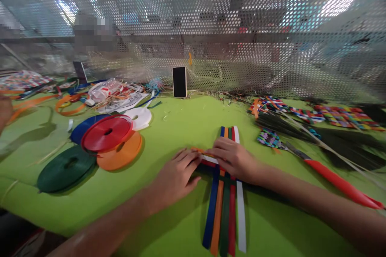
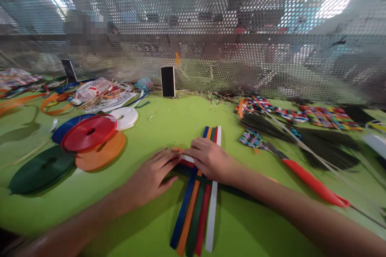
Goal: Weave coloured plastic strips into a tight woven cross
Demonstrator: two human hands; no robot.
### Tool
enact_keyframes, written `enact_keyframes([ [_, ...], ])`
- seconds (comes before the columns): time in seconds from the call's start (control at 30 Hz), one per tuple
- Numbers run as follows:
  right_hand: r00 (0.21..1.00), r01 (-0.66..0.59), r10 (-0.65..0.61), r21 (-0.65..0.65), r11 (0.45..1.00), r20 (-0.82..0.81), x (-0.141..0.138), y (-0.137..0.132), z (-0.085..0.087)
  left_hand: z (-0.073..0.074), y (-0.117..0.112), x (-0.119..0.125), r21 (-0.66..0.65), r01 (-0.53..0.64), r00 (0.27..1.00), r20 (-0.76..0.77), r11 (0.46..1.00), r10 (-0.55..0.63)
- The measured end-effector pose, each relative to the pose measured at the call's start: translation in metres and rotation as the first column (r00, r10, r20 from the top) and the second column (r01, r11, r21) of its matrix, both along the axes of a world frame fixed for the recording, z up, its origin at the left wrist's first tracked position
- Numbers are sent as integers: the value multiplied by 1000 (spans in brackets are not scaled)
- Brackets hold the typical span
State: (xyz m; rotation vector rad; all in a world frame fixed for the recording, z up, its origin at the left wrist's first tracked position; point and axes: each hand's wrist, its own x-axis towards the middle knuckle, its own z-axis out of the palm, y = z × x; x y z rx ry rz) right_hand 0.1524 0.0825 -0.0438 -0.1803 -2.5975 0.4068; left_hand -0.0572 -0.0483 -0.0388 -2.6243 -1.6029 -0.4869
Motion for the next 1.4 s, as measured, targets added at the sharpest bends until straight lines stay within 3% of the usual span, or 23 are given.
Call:
enact_keyframes([
  [0.17,987,47,-51,25,999,154,37,-9,12,2,1,0,-44,-3,1000,-27,999,1],
  [0.3,982,154,-157,38,987,103,76,-14,14,0,2,-1,-51,18,998,-57,999,-21],
  [0.47,951,285,-294,102,953,96,131,-29,0,-4,5,-6,-114,21,995,-96,993,-33],
  [0.57,940,299,-318,153,942,123,147,-40,-12,-6,6,-8,-156,3,993,-113,988,-21],
  [1.0,939,304,-336,274,912,77,158,-43,-16,-3,6,-7,-183,-25,989,-147,983,-2],
  [1.4,940,331,-342,192,924,21,153,-44,-20,1,7,-8,-209,3,994,-104,978,-25],
])
